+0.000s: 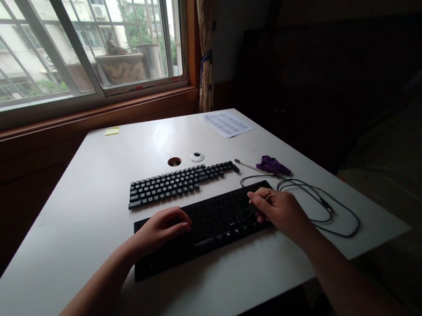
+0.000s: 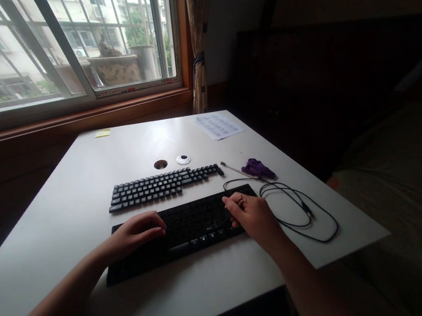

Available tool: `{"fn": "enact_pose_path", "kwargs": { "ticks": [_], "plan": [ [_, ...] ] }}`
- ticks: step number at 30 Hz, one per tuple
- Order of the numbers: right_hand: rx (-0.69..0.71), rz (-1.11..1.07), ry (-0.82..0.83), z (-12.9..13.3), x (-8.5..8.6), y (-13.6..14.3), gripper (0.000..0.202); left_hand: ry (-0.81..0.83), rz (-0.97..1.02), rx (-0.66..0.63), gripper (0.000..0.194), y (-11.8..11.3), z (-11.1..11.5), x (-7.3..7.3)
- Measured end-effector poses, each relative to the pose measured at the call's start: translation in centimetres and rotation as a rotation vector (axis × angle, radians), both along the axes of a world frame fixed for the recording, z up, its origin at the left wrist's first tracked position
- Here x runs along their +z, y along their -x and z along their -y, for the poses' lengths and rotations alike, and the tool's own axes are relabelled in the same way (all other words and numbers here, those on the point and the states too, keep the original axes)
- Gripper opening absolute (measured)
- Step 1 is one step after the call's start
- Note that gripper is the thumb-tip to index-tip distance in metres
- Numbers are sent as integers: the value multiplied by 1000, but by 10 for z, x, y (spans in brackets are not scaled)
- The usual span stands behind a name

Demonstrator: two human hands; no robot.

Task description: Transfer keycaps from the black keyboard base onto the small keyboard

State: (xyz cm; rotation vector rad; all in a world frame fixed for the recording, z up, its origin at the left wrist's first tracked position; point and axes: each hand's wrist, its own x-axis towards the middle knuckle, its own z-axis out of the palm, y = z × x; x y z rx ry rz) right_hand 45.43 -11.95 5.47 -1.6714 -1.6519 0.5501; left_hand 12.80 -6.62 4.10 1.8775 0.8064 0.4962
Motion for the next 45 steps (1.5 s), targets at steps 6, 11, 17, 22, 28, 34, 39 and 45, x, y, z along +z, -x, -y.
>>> {"fn": "enact_pose_path", "kwargs": {
  "ticks": [6,11,17,22,28,34,39,45],
  "plan": [
    [-11,-312,150,-2,-19,-5,44,-2,11,-10,30,-1,0,-1],
    [58,-202,91,-3,-12,6,40,-8,4,-12,28,-1,-1,-1],
    [122,-81,70,-10,-3,16,39,-12,11,-11,29,-2,-1,0],
    [149,-103,93,-14,-3,17,39,-18,5,-11,27,-3,-1,1],
    [120,-142,68,-18,-11,18,40,-16,9,-17,26,-2,-1,-1],
    [111,-103,35,-21,-13,24,40,-4,14,-15,25,-2,-1,-1],
    [151,-177,52,-21,-18,22,40,-4,20,-20,26,-1,-2,-3],
    [113,-277,97,-23,-26,19,40,-13,8,-17,27,-2,-2,-3]
  ]
}}
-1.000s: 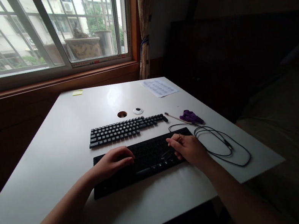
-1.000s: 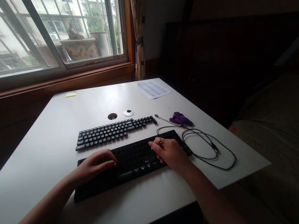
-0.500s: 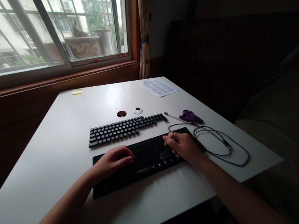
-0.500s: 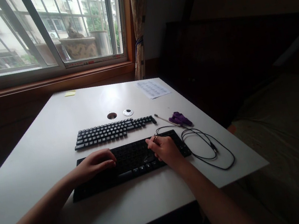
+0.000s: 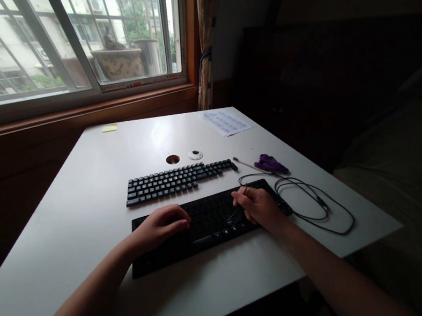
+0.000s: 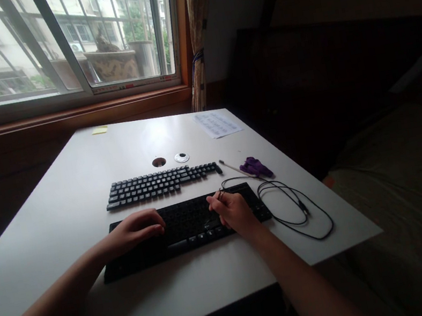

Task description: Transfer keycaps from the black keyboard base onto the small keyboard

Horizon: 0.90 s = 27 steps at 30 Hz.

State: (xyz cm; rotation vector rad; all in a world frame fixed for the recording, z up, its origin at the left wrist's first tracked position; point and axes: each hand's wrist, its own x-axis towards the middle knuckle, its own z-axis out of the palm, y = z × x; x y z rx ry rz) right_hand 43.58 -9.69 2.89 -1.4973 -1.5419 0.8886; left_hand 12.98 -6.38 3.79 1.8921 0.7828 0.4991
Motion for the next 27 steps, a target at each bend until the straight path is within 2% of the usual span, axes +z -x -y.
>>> {"fn": "enact_pose_path", "kwargs": {
  "ticks": [6,13,21,23,27],
  "plan": [
    [41,172,-155,3,7,6,41,-4,-8,-2,26,0,1,1],
    [14,135,-24,-5,8,-1,43,-23,-18,1,26,1,1,0],
    [-31,247,-122,4,17,-25,39,-31,-19,6,26,0,2,3],
    [-54,204,-81,6,18,-30,37,-32,-20,5,26,0,2,3],
    [-131,5,102,8,14,-40,36,-29,-18,7,25,0,2,2]
  ]
}}
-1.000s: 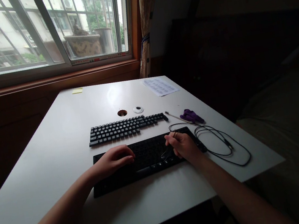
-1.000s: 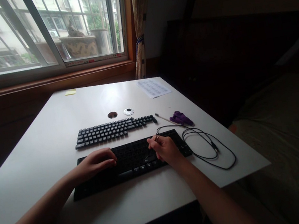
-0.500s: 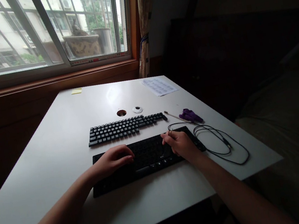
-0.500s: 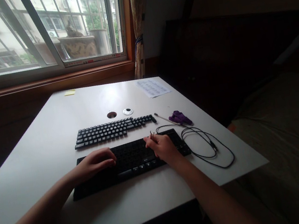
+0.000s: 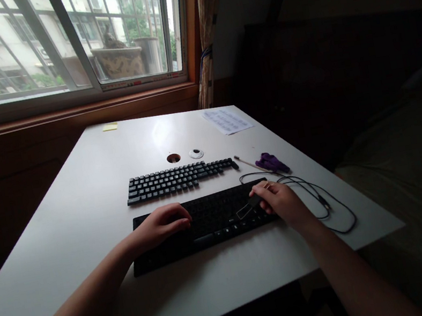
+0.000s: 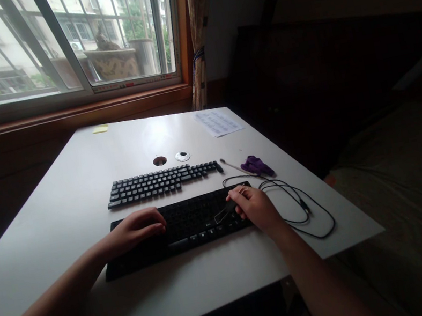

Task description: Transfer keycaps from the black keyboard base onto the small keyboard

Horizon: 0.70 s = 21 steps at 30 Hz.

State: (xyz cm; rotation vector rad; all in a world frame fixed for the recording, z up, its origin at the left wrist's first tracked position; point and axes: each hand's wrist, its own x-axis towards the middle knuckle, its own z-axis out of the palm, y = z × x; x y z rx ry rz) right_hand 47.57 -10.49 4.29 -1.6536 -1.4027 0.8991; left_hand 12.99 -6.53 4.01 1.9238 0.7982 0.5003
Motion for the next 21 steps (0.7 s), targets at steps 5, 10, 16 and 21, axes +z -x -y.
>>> {"fn": "enact_pose_path", "kwargs": {
  "ticks": [5,10,16,21],
  "plan": [
    [-94,-147,51,3,-7,-6,37,15,9,-3,24,1,0,0],
    [-92,-135,29,6,-11,-4,38,12,2,3,24,1,1,0],
    [-55,-174,28,10,-17,-8,38,9,8,-5,24,0,0,1],
    [-24,-263,71,13,-17,-8,38,8,6,0,26,0,0,0]
  ]
}}
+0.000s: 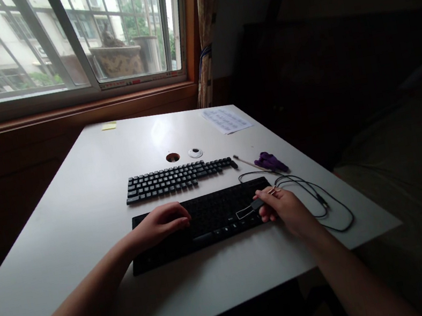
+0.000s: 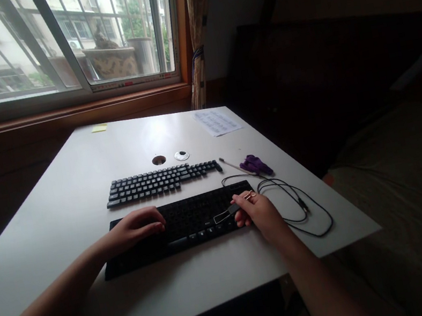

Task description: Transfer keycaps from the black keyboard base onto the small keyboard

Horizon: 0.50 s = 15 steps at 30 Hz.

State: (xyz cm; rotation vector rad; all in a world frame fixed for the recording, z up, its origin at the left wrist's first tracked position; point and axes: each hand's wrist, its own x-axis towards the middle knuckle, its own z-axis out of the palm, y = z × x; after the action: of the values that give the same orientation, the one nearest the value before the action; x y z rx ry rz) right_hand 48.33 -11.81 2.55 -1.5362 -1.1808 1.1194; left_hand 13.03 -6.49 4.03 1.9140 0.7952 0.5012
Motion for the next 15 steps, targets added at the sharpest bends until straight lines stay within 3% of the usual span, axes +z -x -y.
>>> {"fn": "enact_pose_path", "kwargs": {
  "ticks": [5,11,15],
  "plan": [
    [-57,-67,37,6,3,6,37,8,3,-2,28,0,0,0],
    [-190,-248,73,11,-8,8,35,1,-9,4,27,0,0,1],
    [-217,-243,44,13,-9,14,36,4,-5,-2,26,0,0,1]
  ]
}}
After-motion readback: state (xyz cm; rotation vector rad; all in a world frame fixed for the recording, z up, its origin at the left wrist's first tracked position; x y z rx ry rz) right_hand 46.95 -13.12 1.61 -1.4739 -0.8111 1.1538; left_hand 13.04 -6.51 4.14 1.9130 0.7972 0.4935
